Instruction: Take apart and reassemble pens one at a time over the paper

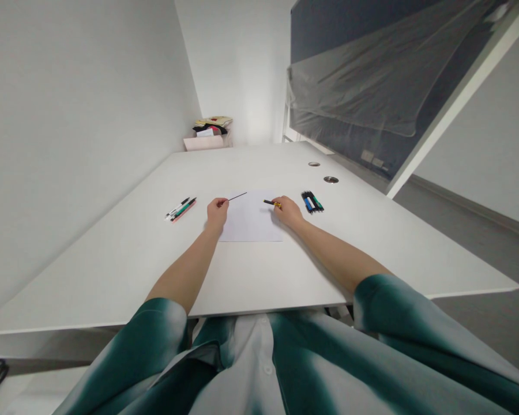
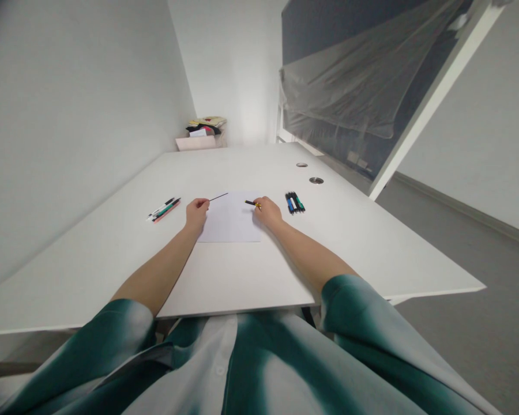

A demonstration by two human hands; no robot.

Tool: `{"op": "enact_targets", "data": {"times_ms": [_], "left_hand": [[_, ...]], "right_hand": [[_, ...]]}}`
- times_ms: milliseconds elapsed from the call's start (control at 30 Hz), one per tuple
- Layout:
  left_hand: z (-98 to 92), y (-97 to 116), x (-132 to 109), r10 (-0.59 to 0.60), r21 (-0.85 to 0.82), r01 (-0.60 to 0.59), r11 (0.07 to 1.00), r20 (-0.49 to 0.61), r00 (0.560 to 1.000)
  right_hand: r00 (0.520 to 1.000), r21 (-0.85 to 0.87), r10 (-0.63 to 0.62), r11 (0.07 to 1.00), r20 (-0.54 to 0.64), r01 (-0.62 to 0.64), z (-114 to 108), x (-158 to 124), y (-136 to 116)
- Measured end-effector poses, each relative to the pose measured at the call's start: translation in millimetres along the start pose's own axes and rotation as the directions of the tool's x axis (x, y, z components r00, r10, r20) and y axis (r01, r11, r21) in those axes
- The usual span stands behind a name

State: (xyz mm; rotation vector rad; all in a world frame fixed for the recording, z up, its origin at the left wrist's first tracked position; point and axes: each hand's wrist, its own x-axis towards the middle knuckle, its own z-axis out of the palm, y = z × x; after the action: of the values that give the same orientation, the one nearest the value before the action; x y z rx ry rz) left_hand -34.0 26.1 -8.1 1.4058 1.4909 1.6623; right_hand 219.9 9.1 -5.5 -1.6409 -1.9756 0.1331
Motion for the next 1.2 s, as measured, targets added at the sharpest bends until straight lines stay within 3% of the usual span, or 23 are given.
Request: {"op": "enact_targets", "data": {"times_ms": [200, 567, 733, 833, 933, 1067, 1200], "left_hand": [[3.0, 0.9, -3.4, 0.030, 0.049, -0.037, 0.998, 0.137, 0.990], [3.9, 8.7, -8.7, 0.022, 0.100, -0.044, 0.994, 0.214, 0.977], [4.8, 10.9, -10.8, 0.034, 0.127, -0.068, 0.990, 0.253, 0.967], [5.3, 12.5, -14.1, 0.073, 0.180, -0.134, 0.974, 0.309, 0.948], [7.1, 15.7, -19.3, 0.118, 0.232, -0.218, 0.948, 0.381, 0.917], [11.3, 21.9, -26.8, 0.168, 0.248, -0.312, 0.917, 0.470, 0.867], [15.0, 26.1, -32.3, 0.185, 0.262, -0.358, 0.896, 0.514, 0.838]], "right_hand": [[0.979, -0.047, -0.186, 0.981, 0.080, 0.190, 6.0, -2.2, -11.1], [0.970, -0.115, -0.116, 0.983, 0.216, 0.143, -4.1, -4.7, -19.8], [0.980, -0.085, -0.148, 0.984, 0.133, 0.160, -5.3, -5.6, -20.1], [0.987, -0.039, -0.160, 0.986, 0.026, 0.161, -6.3, -4.7, -17.0], [0.971, 0.005, -0.240, 0.971, -0.019, 0.240, -6.4, -3.9, -14.4], [0.918, 0.028, -0.393, 0.920, 0.059, 0.392, -3.2, -4.7, -17.3], [0.887, -0.008, -0.438, 0.896, 0.148, 0.444, -0.5, -6.2, -25.1]]}}
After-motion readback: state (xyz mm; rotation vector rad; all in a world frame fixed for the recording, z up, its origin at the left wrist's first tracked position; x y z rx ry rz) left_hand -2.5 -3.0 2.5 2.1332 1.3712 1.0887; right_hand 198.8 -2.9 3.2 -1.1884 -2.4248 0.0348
